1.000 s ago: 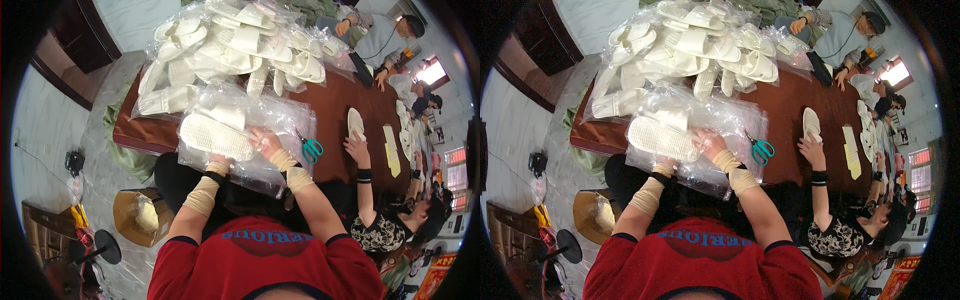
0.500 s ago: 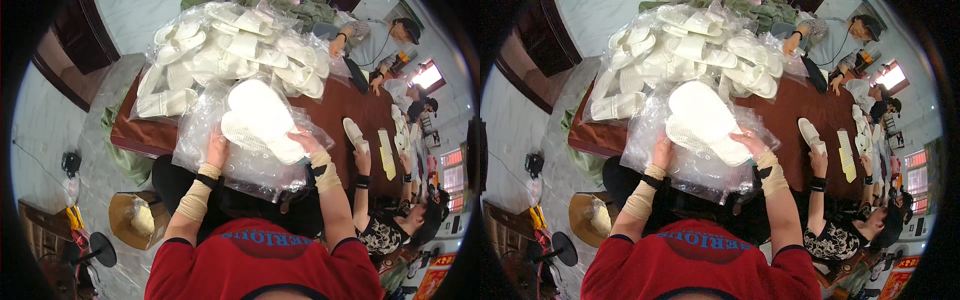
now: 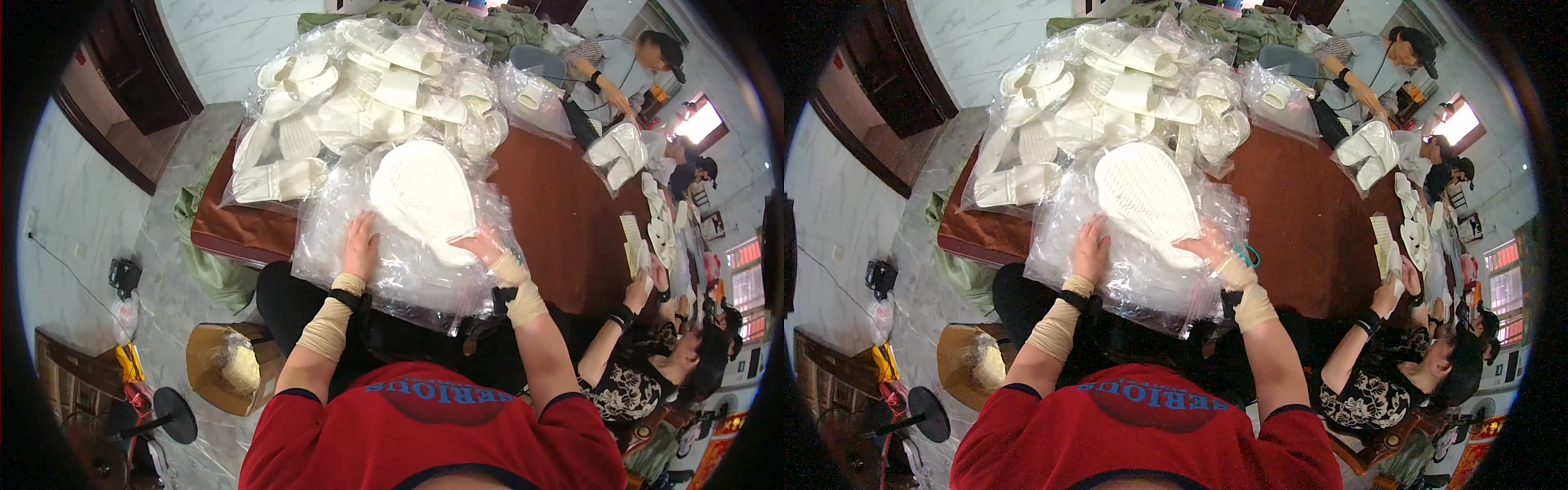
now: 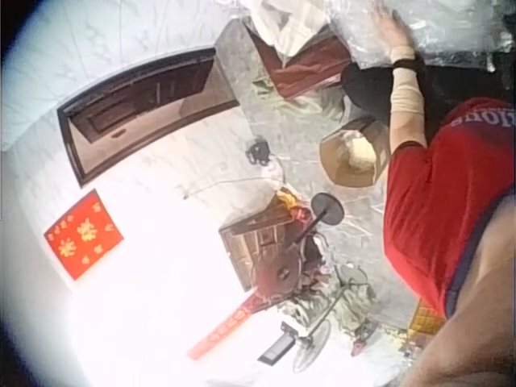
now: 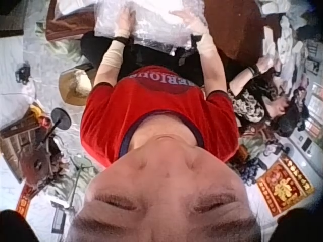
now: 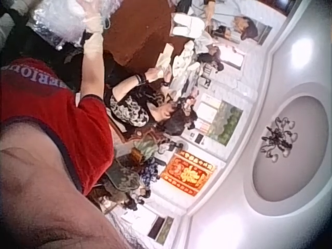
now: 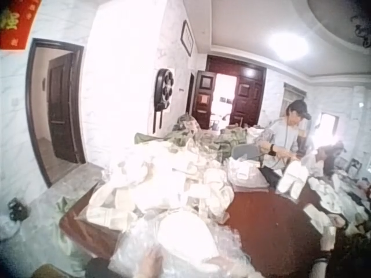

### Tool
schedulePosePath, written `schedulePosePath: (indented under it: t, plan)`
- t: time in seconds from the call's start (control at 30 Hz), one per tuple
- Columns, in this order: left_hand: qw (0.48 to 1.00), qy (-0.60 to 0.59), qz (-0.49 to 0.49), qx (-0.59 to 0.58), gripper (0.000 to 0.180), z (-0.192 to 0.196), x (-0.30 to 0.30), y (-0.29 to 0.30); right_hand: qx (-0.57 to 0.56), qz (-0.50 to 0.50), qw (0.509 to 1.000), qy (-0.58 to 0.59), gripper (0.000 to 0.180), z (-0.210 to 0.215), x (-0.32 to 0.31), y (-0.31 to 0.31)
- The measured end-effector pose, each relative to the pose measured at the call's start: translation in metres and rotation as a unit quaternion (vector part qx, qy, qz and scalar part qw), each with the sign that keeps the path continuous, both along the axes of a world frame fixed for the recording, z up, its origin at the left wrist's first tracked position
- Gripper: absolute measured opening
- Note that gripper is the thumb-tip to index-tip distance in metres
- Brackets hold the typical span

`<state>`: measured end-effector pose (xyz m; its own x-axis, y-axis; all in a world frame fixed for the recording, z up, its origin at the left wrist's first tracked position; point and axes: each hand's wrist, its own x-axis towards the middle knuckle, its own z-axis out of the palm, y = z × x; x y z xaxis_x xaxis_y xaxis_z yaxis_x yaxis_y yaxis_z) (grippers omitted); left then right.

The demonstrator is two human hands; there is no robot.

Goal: Sort and pack white indoor slippers into clear plastic bags.

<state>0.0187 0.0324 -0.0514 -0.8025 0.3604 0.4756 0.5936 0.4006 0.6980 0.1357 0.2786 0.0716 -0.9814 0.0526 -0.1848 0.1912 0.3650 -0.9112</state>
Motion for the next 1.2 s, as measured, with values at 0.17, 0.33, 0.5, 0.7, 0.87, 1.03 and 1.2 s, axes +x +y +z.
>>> schedulePosePath:
  t: [0.17,0.33,0.5,0.7,0.87,1.03,1.2]
  plan:
    - [0.948,-0.189,-0.036,0.254,0.048,0.056,0.026,0.017,0.481,-0.002,0.820,0.309,0.042,0.025,0.015,-0.022]
    - [0.857,-0.298,-0.174,0.383,0.050,0.007,-0.022,-0.019,0.529,0.039,0.804,0.270,0.040,-0.035,0.021,-0.026]
    - [0.955,-0.163,-0.160,0.188,0.051,0.039,-0.021,-0.031,0.456,-0.093,0.851,0.243,0.040,-0.026,0.031,-0.029]
    - [0.999,0.005,0.042,-0.020,0.050,0.109,0.012,-0.055,0.496,-0.102,0.814,0.285,0.046,-0.018,0.030,-0.019]
    - [0.926,0.078,0.070,-0.364,0.066,0.050,0.040,-0.083,0.551,-0.052,0.791,0.262,0.039,-0.033,0.022,-0.020]
    - [0.950,0.074,0.042,-0.301,0.073,0.010,0.032,-0.073,0.548,-0.069,0.783,0.288,0.040,-0.016,0.021,-0.051]
    - [0.934,0.061,-0.009,-0.352,0.055,0.025,0.030,-0.089,0.587,-0.016,0.774,0.235,0.053,-0.059,0.015,-0.049]
